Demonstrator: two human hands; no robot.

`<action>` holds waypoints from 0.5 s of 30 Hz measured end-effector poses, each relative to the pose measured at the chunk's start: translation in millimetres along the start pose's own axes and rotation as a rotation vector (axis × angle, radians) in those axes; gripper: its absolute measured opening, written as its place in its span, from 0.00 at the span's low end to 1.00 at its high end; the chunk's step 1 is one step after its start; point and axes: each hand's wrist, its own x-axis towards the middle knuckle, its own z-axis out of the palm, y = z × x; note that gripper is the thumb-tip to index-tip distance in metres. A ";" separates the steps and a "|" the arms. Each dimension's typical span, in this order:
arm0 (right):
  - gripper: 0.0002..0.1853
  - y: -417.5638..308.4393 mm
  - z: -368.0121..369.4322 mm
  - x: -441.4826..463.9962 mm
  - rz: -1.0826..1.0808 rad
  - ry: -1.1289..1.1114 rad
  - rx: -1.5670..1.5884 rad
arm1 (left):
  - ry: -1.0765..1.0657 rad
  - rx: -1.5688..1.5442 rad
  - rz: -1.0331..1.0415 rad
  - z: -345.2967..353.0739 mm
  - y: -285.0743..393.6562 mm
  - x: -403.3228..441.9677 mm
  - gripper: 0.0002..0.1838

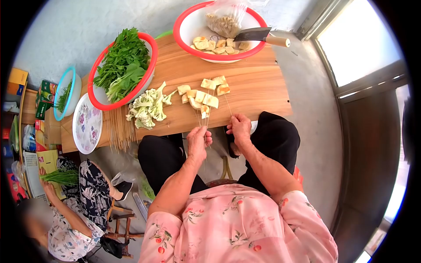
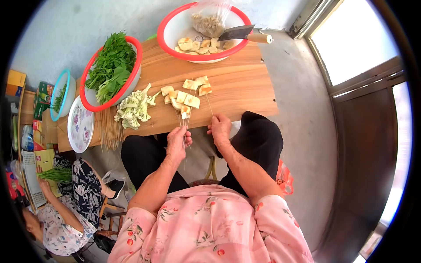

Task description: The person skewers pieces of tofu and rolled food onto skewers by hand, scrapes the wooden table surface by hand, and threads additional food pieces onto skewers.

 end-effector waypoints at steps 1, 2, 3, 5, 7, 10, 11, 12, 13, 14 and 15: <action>0.08 -1.0 -0.8 -3.7 0.016 0.006 0.012 | 0.027 -0.035 0.013 0.3 -0.7 0.8 0.06; 0.08 0.6 -1.1 -8.3 0.041 0.014 0.022 | 0.049 -0.049 0.044 1.0 -4.9 0.6 0.06; 0.08 4.0 -0.9 -9.9 0.044 0.017 0.026 | 0.049 -0.044 0.042 0.0 -7.8 1.6 0.06; 0.07 9.7 -0.2 -14.1 0.096 -0.021 0.078 | 0.000 -0.048 0.052 -0.5 -12.4 2.1 0.05; 0.07 11.5 6.9 -21.8 0.128 -0.067 0.089 | -0.041 -0.061 0.020 1.9 -14.0 -0.2 0.04; 0.07 11.9 15.1 -29.9 0.148 -0.163 0.081 | -0.090 -0.077 -0.023 3.8 -16.5 -3.8 0.04; 0.07 12.9 16.7 -32.4 0.139 -0.210 0.064 | -0.097 -0.077 -0.036 2.7 -18.2 -5.3 0.04; 0.08 12.0 18.6 -34.8 0.136 -0.183 0.099 | -0.100 -0.083 -0.041 0.4 -17.2 -5.5 0.04; 0.08 12.0 18.0 -34.6 0.139 -0.182 0.096 | -0.099 -0.085 -0.045 -0.6 -16.4 -5.5 0.04; 0.08 10.6 17.2 -34.1 0.106 -0.167 0.050 | -0.059 -0.053 -0.028 -1.6 -15.3 -5.1 0.05; 0.08 8.6 17.7 -34.0 0.072 -0.152 0.005 | -0.020 -0.021 -0.010 -3.0 -14.3 -4.9 0.05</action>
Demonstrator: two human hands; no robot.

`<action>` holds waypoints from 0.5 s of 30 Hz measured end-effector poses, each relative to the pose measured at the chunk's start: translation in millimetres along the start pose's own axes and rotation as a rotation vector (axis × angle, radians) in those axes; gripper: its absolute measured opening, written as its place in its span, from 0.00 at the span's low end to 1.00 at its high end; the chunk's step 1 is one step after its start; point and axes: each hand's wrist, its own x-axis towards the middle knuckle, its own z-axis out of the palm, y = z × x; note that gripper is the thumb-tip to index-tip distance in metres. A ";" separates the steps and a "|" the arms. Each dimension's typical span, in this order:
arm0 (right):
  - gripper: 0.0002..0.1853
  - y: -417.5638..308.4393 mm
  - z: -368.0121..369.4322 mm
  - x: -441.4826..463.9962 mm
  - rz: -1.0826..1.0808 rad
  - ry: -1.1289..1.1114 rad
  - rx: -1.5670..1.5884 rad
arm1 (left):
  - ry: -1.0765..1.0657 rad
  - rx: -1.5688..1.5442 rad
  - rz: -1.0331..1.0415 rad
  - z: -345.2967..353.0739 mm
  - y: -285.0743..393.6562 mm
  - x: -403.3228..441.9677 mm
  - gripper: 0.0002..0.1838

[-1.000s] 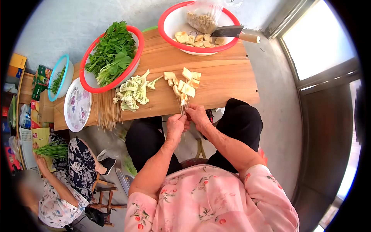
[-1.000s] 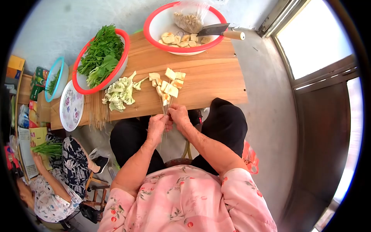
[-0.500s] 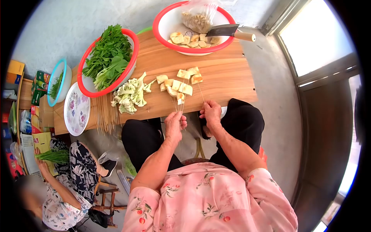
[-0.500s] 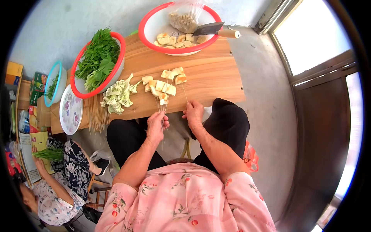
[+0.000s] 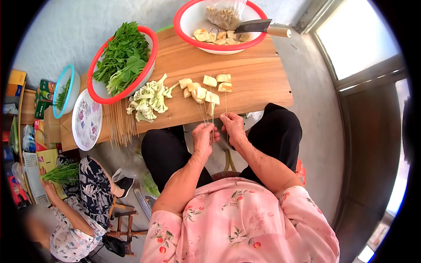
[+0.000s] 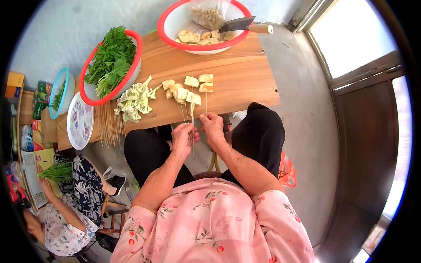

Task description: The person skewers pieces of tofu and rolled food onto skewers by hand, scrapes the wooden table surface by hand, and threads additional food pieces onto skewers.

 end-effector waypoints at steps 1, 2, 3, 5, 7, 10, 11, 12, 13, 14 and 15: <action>0.07 -2.1 0.9 -1.0 0.032 -0.016 0.029 | 0.000 0.000 -0.001 -1.6 0.7 0.1 0.05; 0.07 -0.8 2.5 0.6 0.033 -0.013 0.030 | -0.029 -0.004 -0.004 -2.7 1.6 0.4 0.05; 0.06 1.4 4.3 3.3 0.028 -0.096 0.014 | -0.061 -0.009 -0.007 -3.5 2.7 0.9 0.05; 0.06 2.3 6.5 4.8 0.022 -0.176 -0.001 | -0.057 0.011 -0.023 -4.3 5.2 0.8 0.05; 0.04 1.1 9.2 4.6 0.121 -0.174 0.058 | -0.052 0.033 -0.038 -5.7 5.5 2.1 0.05; 0.07 4.1 12.2 6.9 0.112 -0.061 0.064 | -0.060 0.023 -0.045 -9.9 3.7 3.6 0.05; 0.07 8.1 11.9 8.9 0.112 -0.055 0.066 | -0.048 0.022 -0.033 -9.8 4.7 2.0 0.05; 0.07 12.2 11.4 12.2 0.078 -0.014 0.077 | -0.037 0.020 -0.019 -9.4 5.3 1.5 0.05; 0.06 15.6 11.1 14.8 0.044 0.026 0.086 | -0.041 0.022 -0.020 -10.1 5.3 1.9 0.05; 0.06 10.9 13.2 10.1 0.043 0.029 0.087 | -0.054 0.018 -0.020 -11.6 5.2 1.9 0.05; 0.07 4.7 16.1 3.4 0.067 0.059 0.080 | -0.067 0.014 -0.019 -12.3 5.2 1.8 0.06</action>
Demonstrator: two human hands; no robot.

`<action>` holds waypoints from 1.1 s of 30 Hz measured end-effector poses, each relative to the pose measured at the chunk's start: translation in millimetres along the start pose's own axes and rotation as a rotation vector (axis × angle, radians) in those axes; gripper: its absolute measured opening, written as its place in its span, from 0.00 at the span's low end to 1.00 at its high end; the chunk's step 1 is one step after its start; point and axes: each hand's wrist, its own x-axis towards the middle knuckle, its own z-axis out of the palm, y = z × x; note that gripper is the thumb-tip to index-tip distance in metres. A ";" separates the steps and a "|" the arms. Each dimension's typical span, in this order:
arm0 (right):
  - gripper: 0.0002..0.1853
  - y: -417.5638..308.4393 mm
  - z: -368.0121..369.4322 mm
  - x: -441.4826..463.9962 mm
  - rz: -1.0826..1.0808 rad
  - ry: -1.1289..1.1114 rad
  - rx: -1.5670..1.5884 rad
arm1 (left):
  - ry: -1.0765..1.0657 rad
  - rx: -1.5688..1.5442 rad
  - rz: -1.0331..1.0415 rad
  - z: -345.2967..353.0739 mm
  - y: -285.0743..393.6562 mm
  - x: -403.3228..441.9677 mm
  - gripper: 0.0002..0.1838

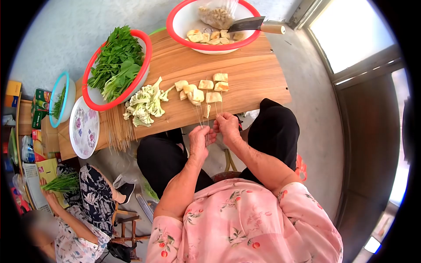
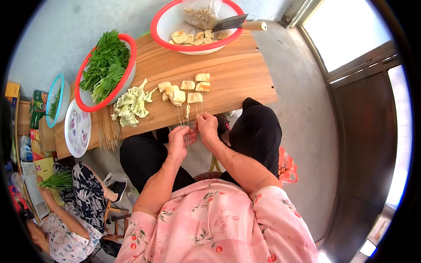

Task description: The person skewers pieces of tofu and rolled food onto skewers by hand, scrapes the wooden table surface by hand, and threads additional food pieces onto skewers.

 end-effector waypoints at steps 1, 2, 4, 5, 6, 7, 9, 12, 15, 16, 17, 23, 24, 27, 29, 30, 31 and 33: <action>0.07 -3.7 1.7 -4.2 0.022 0.030 -0.007 | -0.002 0.001 0.000 0.0 -0.2 -0.5 0.06; 0.07 -3.0 1.5 -3.0 0.021 0.032 -0.006 | 0.005 0.029 0.014 0.0 -0.6 -1.2 0.06; 0.07 0.3 0.3 2.2 0.005 0.029 -0.002 | 0.011 0.059 0.027 -0.1 -1.5 -3.2 0.06; 0.07 1.3 -1.4 5.3 0.006 0.030 0.000 | -0.006 0.069 0.034 -0.9 -1.8 -4.9 0.06; 0.07 1.2 -3.8 9.1 0.044 0.019 0.056 | -0.022 0.080 0.041 -1.8 -1.8 -6.7 0.06; 0.07 1.9 -5.1 11.6 0.082 0.006 0.111 | -0.021 0.082 0.040 -2.6 -0.9 -8.6 0.06; 0.07 -2.7 -3.8 7.6 0.109 0.017 0.154 | -0.076 0.027 0.029 -3.8 1.6 -11.5 0.07; 0.07 -7.4 -3.8 8.3 0.100 0.042 0.183 | -0.081 0.078 -0.009 -6.3 1.4 -13.2 0.07; 0.07 -11.4 -2.8 12.6 0.073 0.057 0.172 | -0.083 0.087 0.015 -9.1 -3.2 -11.5 0.07; 0.07 -13.7 -3.8 14.6 0.068 0.061 0.170 | -0.084 0.090 0.012 -9.9 -4.0 -9.5 0.07; 0.07 -14.9 -6.0 17.7 0.070 0.065 0.170 | -0.099 0.056 0.003 -11.1 -4.1 -7.4 0.07; 0.09 4.0 -6.3 10.4 0.043 0.083 0.080 | -0.164 -0.098 -0.075 -12.2 -4.9 -5.2 0.06; 0.14 5.8 -7.4 6.8 -0.038 0.068 -0.077 | -0.177 -0.112 -0.087 -11.6 -5.1 -5.6 0.06; 0.22 7.1 -14.3 2.9 -0.083 0.060 -0.167 | -0.168 -0.111 -0.087 -5.0 -1.2 -16.5 0.06; 0.20 12.6 -22.2 7.6 -0.489 0.295 -0.710 | -0.160 -0.104 -0.096 -5.0 1.2 -18.9 0.06; 0.20 8.7 -22.9 2.7 -0.492 0.296 -0.710 | -0.150 -0.099 -0.101 -4.5 2.6 -19.1 0.06; 0.19 5.5 -25.3 -5.4 -0.773 0.369 -0.847 | -0.152 -0.101 -0.099 -3.2 3.0 -19.9 0.06; 0.19 -2.6 -24.0 -17.8 -1.062 0.440 -0.977 | -0.107 -0.069 -0.076 -0.5 2.7 -21.3 0.06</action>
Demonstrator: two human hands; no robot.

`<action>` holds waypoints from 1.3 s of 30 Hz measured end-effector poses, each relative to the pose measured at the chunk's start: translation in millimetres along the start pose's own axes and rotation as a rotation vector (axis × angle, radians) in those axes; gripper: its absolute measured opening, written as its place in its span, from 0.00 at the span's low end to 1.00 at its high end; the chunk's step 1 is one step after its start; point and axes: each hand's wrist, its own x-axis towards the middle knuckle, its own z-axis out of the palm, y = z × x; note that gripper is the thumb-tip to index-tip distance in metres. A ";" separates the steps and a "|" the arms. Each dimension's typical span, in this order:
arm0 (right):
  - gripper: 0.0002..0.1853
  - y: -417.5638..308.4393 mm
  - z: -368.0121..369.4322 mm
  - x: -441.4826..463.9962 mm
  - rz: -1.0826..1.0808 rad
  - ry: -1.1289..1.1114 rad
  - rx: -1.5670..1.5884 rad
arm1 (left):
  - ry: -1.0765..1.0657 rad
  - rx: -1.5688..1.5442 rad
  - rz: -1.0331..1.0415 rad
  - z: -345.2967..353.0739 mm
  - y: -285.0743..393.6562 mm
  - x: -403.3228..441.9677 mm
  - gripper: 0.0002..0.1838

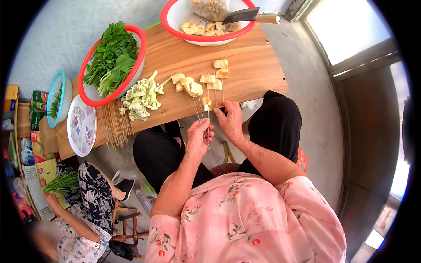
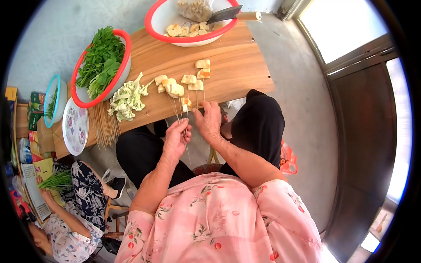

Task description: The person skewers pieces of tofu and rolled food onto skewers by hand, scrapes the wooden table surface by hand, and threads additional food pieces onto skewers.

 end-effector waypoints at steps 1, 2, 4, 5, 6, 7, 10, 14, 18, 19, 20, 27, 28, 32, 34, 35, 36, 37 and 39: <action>0.18 -3.5 -0.3 0.2 0.225 -0.199 0.275 | -0.002 -0.002 0.002 0.1 -0.2 0.7 0.06; 0.18 -7.5 -1.4 1.6 0.450 -0.399 0.550 | 0.010 0.024 0.003 -0.3 -1.0 2.2 0.06; 0.19 -15.2 -6.1 6.0 0.469 -0.442 0.575 | 0.024 0.050 0.004 -1.3 -1.8 4.0 0.06; 0.21 -19.5 -9.2 10.0 0.535 -0.553 0.595 | 0.000 0.050 0.003 -0.8 -2.1 4.8 0.06; 0.22 -23.2 -12.5 14.3 0.602 -0.664 0.612 | -0.025 0.049 0.003 -0.1 -2.7 5.4 0.07; 0.26 -25.8 -15.9 19.3 0.759 -0.725 0.757 | -0.027 0.051 0.002 0.6 -4.3 5.9 0.07; 0.29 -19.4 3.3 12.9 0.849 -0.625 0.975 | -0.052 0.012 -0.019 1.4 -7.1 4.3 0.07; 0.28 -22.8 15.2 17.3 0.967 -0.474 1.106 | -0.018 -0.012 -0.021 6.9 -3.4 -7.3 0.06; 0.22 -18.8 20.4 28.8 0.918 -0.382 1.024 | -0.011 0.006 -0.015 7.1 -5.0 -13.2 0.05; 0.19 -17.1 22.4 30.9 0.902 -0.377 1.014 | -0.012 0.007 -0.017 6.4 -6.0 -13.6 0.05; 0.19 -15.5 25.6 32.7 0.903 -0.376 1.013 | -0.014 0.018 -0.013 5.5 -7.1 -13.5 0.05; 0.10 -9.2 37.1 36.2 0.931 -0.342 1.158 | -0.042 0.008 -0.047 5.1 -8.6 -11.4 0.07; 0.09 -10.1 36.0 36.8 0.956 -0.330 1.198 | -0.042 0.007 -0.046 4.7 -9.3 -11.0 0.07; 0.07 -19.4 26.6 28.2 1.094 -0.357 1.138 | -0.072 0.019 -0.043 -0.5 -15.0 -4.0 0.08; 0.07 -20.6 25.3 20.1 1.063 -0.484 1.028 | -0.084 0.036 -0.033 -1.0 -16.8 -1.4 0.09; 0.08 -20.4 25.4 18.9 1.060 -0.455 1.039 | -0.040 0.044 -0.038 1.4 -15.4 -3.1 0.09; 0.08 -19.8 25.9 19.7 1.058 -0.456 1.039 | 0.006 0.051 -0.042 2.6 -14.1 -3.7 0.09; 0.08 -19.5 26.6 21.3 1.022 -0.418 1.013 | 0.006 0.049 -0.038 0.9 -13.8 -2.0 0.09; 0.08 -19.8 25.9 25.3 0.982 -0.386 0.991 | 0.001 0.074 0.005 -4.4 -14.0 2.4 0.09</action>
